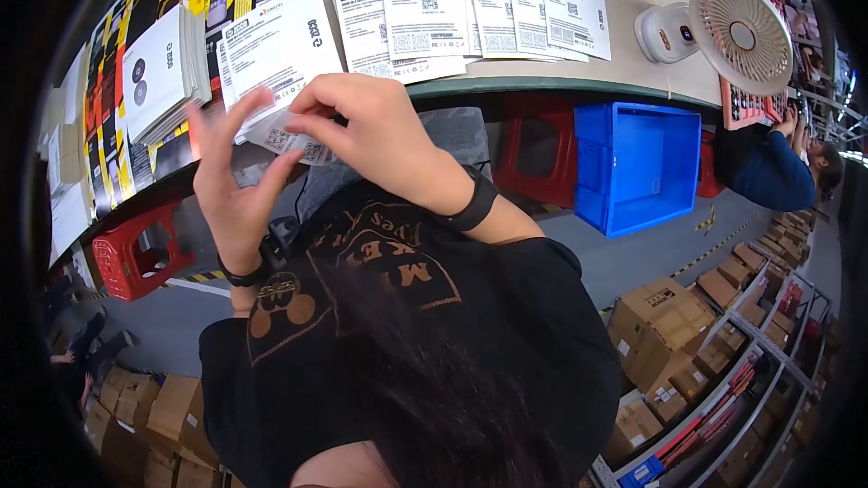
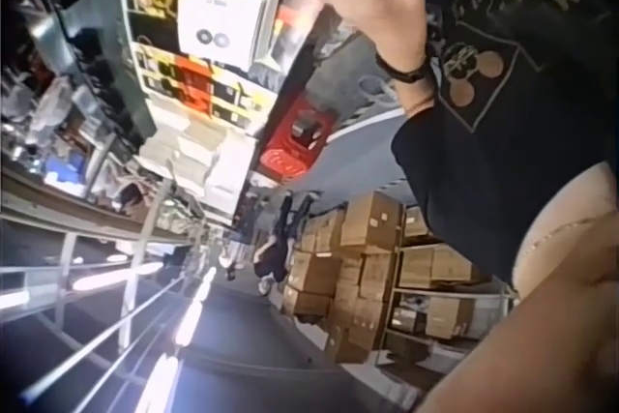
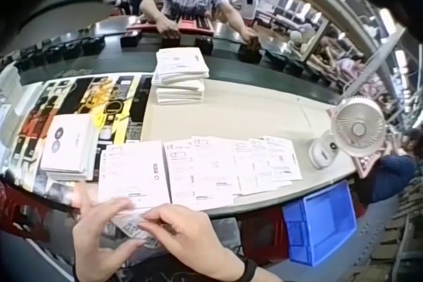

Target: The person removes a rubber band from a stack of papers and sets them down. They then peel stickers from a roll and apply them to the papers one by one before restacking the papers and replacing the rubber band.

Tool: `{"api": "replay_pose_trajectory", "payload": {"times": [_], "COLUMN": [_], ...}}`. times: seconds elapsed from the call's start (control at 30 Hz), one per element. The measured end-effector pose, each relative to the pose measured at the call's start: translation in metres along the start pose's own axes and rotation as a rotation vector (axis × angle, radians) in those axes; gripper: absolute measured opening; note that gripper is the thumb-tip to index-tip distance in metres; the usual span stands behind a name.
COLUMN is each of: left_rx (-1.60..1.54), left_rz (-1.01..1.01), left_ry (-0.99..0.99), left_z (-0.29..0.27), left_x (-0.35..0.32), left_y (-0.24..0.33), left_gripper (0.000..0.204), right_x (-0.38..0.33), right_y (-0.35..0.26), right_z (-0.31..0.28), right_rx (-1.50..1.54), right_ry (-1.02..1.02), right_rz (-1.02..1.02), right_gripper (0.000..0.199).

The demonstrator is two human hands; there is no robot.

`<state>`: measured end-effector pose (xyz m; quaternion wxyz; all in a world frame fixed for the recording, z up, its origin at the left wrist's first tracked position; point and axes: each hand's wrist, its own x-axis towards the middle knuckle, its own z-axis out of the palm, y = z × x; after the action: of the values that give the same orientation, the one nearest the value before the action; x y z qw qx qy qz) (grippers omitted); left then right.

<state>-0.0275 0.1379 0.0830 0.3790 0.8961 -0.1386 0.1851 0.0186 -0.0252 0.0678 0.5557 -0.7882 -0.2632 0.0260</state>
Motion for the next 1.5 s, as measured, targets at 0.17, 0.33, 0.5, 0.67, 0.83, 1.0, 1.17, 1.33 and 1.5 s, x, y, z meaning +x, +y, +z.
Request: {"api": "replay_pose_trajectory", "payload": {"times": [0.17, 0.33, 0.5, 0.67, 0.83, 1.0, 1.17, 1.33, 1.5], "left_rx": [-0.270, -0.371, -0.475, -0.172, -0.383, -0.318, -0.182, 0.053, 0.028], "left_rz": [-0.263, -0.491, -0.606, -0.208, -0.276, -0.231, -0.099, 0.116, 0.102], "left_ry": [0.008, -0.140, -0.108, 0.117, 0.067, -0.038, -0.155, -0.257, -0.267], "left_z": [0.015, 0.014, 0.008, 0.012, 0.023, 0.016, 0.012, 0.031, 0.035], "left_x": [-0.002, -0.003, -0.003, 0.005, 0.000, -0.001, -0.011, -0.028, -0.030], "left_y": [-0.008, -0.006, -0.007, -0.013, -0.029, -0.033, -0.042, -0.051, -0.046], "left_gripper": [0.035, 0.027, 0.022, 0.018, 0.016, 0.013, 0.016, 0.023, 0.023], "right_x": [0.002, 0.003, 0.013, 0.004, 0.007, 0.016, 0.038, 0.053, 0.065], "right_y": [-0.003, 0.016, 0.014, 0.013, 0.011, 0.012, 0.032, 0.048, 0.064], "right_z": [-0.001, -0.009, -0.004, 0.000, 0.005, 0.003, -0.011, 0.018, 0.039], "right_rx": [0.309, 0.187, 0.612, 0.573, 0.391, 0.352, 0.342, 0.473, 0.531], "right_ry": [-0.021, 0.065, 0.375, -0.047, -0.010, 0.061, 0.212, 0.080, 0.115], "right_rz": [0.297, 0.010, 0.077, 0.257, 0.211, 0.178, 0.234, 0.347, 0.245], "right_gripper": [0.011, 0.015, 0.043, 0.060, 0.055, 0.057, 0.065, 0.057, 0.059]}}
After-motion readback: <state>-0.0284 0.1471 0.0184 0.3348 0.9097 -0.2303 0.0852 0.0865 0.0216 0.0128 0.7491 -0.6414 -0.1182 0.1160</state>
